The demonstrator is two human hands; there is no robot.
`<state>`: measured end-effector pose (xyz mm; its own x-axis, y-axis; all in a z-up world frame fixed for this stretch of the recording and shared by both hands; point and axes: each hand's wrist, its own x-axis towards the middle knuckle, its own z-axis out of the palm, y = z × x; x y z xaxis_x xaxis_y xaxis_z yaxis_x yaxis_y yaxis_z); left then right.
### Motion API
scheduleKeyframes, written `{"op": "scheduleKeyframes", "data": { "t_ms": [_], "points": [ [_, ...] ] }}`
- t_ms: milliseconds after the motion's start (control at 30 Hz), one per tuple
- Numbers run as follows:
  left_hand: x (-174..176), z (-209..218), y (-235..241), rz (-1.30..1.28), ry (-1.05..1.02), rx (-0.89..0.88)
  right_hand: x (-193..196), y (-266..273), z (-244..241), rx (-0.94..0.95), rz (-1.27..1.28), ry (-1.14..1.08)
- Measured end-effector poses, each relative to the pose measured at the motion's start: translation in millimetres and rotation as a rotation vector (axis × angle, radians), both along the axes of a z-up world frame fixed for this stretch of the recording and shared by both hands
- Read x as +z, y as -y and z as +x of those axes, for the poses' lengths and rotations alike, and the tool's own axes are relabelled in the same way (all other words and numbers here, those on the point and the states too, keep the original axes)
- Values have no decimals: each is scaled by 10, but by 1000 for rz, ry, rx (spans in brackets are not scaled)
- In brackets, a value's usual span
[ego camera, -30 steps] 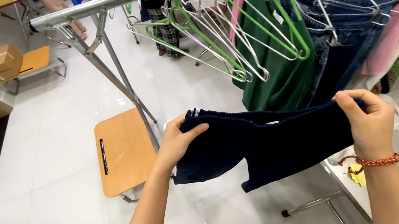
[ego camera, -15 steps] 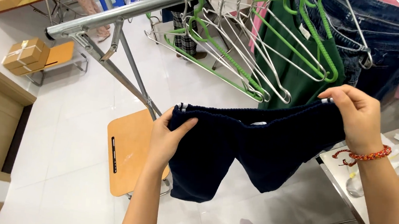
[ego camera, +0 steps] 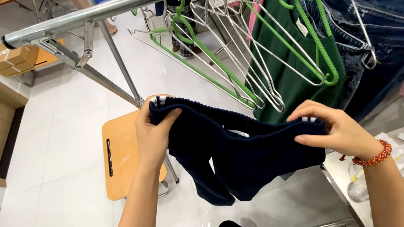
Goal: The person takes a garment out of a gift box, inspects it, and hangs it on a garment rack.
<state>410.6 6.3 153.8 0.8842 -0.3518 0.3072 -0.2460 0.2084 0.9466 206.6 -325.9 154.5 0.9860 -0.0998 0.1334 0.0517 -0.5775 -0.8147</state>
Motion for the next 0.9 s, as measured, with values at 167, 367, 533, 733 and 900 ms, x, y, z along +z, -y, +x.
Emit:
{"op": "scheduleKeyframes", "data": {
  "t_ms": [167, 367, 533, 733, 900],
  "points": [
    [-78, 54, -8, -4, 13, 46, -158, -18, 55, 182, 140, -75],
    [-126, 95, 5, -7, -85, 106, -65, -323, 143, 282, 144, -80],
    [-240, 123, 54, -73, -137, 129, -223, -461, 130, 373, 99, 21],
    [-377, 182, 81, -279, -235, 88, -170, -791, 149, 318, -53, 37],
    [-439, 217, 66, -378, -281, 86, -253, -692, 166, 268, -66, 62]
  ]
}}
